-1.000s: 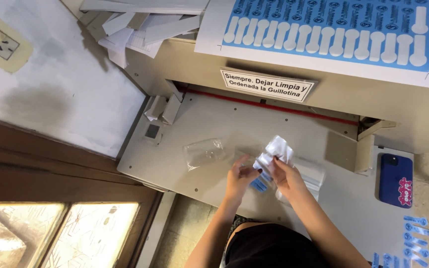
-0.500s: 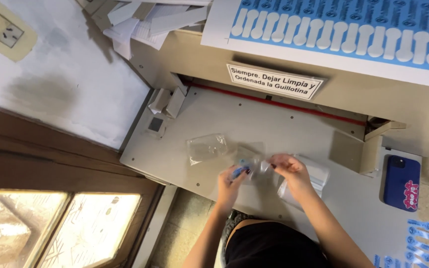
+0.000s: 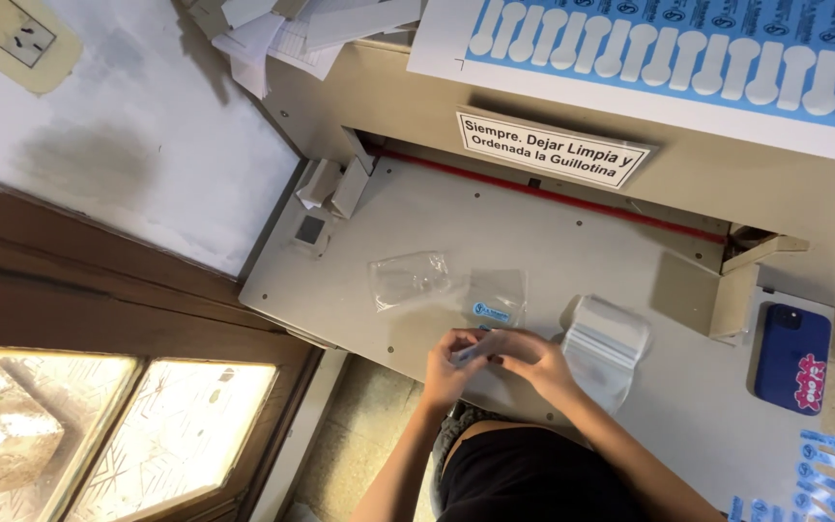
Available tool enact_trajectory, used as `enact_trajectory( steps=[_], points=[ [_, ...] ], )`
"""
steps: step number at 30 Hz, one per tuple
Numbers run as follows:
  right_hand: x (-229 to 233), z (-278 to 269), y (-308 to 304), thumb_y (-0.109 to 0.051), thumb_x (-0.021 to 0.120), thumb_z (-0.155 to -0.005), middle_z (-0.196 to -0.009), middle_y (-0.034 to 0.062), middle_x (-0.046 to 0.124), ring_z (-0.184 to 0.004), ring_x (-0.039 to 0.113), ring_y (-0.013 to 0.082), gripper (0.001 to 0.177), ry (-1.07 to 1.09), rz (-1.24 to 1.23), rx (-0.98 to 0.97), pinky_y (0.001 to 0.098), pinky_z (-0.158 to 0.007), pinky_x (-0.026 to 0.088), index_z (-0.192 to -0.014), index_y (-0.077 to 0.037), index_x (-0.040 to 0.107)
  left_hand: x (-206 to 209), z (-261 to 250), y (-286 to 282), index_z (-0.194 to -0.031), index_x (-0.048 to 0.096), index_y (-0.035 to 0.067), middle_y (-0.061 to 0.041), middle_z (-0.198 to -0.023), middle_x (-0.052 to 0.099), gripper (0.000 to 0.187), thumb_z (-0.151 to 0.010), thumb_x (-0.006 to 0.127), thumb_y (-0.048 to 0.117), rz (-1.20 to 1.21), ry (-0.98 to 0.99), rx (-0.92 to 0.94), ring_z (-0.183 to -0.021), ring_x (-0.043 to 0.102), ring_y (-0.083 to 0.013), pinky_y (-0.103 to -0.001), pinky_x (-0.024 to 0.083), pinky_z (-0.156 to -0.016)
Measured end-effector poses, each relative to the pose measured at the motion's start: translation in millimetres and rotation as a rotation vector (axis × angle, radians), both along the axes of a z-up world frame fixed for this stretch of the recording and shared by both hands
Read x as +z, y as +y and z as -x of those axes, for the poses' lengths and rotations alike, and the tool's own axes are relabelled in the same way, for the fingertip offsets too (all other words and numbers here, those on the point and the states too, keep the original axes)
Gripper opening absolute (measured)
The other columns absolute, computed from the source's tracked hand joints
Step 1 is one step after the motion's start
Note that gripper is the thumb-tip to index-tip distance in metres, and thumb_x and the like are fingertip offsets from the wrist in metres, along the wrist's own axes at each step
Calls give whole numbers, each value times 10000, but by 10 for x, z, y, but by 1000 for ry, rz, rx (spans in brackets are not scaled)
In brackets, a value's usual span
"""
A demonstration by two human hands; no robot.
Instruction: The person peels blue bone-shaped stickers from a sheet and places them into small clear plastic bags. The person handles the sticker sheet, individual stickers, and plastic bags throughout the task.
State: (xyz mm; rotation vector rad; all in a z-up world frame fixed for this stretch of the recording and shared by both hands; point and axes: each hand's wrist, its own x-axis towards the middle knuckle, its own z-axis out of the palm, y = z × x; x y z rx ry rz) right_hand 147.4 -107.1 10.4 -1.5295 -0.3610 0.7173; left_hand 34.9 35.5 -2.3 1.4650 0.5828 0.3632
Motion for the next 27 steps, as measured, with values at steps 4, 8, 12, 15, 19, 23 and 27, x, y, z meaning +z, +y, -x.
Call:
enact_trajectory(
  steps=[4, 8, 12, 15, 19, 23, 27],
  points=[
    [-34, 62, 76, -195, 947, -729, -1111, 111, 818, -1096, 744, 287, 487, -175, 95, 33, 436, -983, 574, -1175, -90, 784, -149, 2, -13, -998, 723, 38, -138, -975, 777, 201, -842, 844, 74, -108, 53, 109, -976, 741, -235, -402, 579, -874],
    [-564, 21, 60, -140, 888, -785, -942, 105, 832, -947, 777, 267, 283, -299, 197, -16, 395, -862, 613, -1052, -81, 816, -145, -39, -61, -972, 747, 45, -167, -922, 776, 140, -871, 815, 113, -283, 90, 114, -922, 752, -325, -441, 568, -837],
    [-585, 10, 55, -149, 857, -812, -872, 45, 835, -872, 788, 209, 141, -401, 231, -67, 341, -793, 614, -952, -135, 844, -166, -31, -97, -973, 759, 68, -126, -914, 771, 135, -896, 803, 170, -327, 86, 125, -905, 746, -298, -401, 567, -828],
    [-444, -24, 5, -153, 842, -822, -887, 63, 835, -897, 788, 234, 128, -345, 254, -45, 364, -805, 608, -946, -122, 846, -142, 20, -117, -990, 760, 85, -122, -900, 760, 157, -897, 804, 204, -314, 99, 74, -883, 736, -297, -405, 563, -807],
    [-42, -168, -173, -118, 802, -838, -946, 140, 833, -956, 776, 279, 146, -168, 288, 10, 423, -831, 595, -967, -70, 849, 412, 9, -234, -1042, 723, -21, -175, -929, 727, 324, -1037, 567, 263, -72, 53, 99, -903, 572, -167, -460, 513, -834],
    [269, -281, -517, -86, 805, -824, -930, 160, 836, -893, 779, 246, 178, -42, 285, -75, 410, -822, 599, -992, -56, 856, 260, -97, 222, -1095, 712, -21, -235, -937, 740, 273, -1051, 579, 213, -337, 91, 75, -880, 710, -397, -458, 550, -820],
    [250, -506, -933, -69, 792, -844, -947, 235, 809, -886, 751, 287, 194, -18, 293, -153, 434, -780, 605, -1017, 6, 836, 136, -400, 567, -1231, 663, 103, -72, -1210, 678, 269, -965, 631, 114, -967, 239, -262, -1182, 620, -265, -403, 536, -956]
  ],
)
